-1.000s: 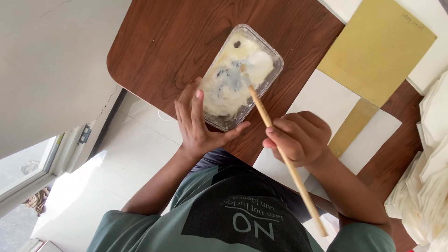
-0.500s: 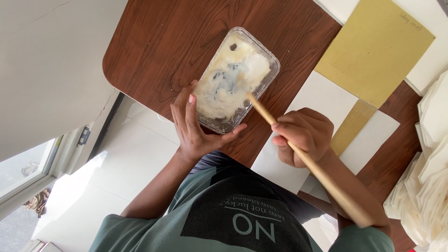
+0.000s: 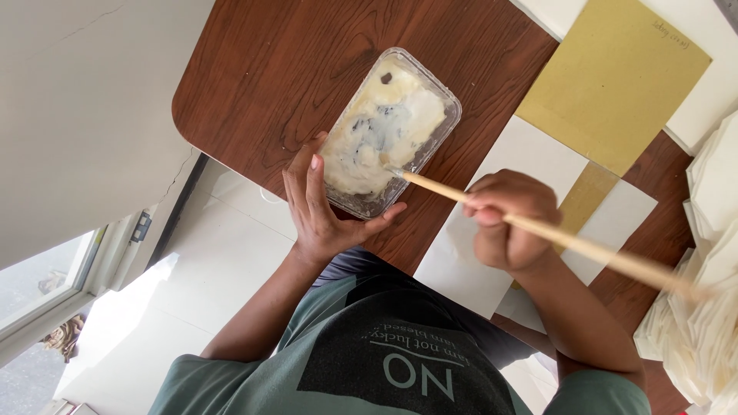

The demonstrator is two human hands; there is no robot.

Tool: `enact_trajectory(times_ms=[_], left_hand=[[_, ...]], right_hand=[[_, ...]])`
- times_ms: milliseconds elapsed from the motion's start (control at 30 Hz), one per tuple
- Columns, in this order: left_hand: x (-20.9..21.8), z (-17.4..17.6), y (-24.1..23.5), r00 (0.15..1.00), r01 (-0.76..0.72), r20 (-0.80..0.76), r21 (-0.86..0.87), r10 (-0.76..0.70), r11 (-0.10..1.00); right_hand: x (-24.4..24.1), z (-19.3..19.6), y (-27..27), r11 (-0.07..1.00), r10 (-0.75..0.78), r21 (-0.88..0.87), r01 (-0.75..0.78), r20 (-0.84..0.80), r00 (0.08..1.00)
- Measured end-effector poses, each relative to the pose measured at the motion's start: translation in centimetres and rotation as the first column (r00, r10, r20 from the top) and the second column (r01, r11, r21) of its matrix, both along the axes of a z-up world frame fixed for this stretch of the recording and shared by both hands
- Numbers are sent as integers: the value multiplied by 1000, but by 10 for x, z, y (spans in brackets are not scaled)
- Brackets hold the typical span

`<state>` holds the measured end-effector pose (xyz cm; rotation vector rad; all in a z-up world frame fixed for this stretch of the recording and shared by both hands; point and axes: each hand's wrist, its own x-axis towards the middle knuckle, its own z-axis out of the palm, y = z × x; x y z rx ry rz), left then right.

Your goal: Assembling paper bags by folding paper and applying glue with a brush

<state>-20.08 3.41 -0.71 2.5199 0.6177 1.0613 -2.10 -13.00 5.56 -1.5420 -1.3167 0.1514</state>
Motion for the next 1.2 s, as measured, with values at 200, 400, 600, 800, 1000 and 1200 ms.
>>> enact_trajectory(times_ms=[200, 400, 600, 800, 1000, 1200], left_hand=[[2, 3, 0, 1000, 0, 31, -7, 0, 1000], [1, 1, 1, 1000, 9, 15, 18, -9, 1000], [1, 1, 2, 1000, 3, 27, 11, -4, 1000], [-1, -4, 0, 999, 28, 40, 2, -28, 1000], [4, 2, 2, 969, 147, 214, -111, -120, 983], [3, -4, 0, 971, 139, 212, -102, -115, 985]], right_hand=[[1, 19, 11, 956, -277, -20, 293, -395, 876], [14, 0, -2, 984, -175, 28, 174, 11, 985], [7, 2, 4, 987, -77, 159, -26, 610, 789], [3, -3, -1, 998, 25, 58, -32, 127, 992], [6, -11, 3, 966, -119, 245, 84, 132, 984], [-10, 0, 24, 982, -48, 185, 27, 110, 993]])
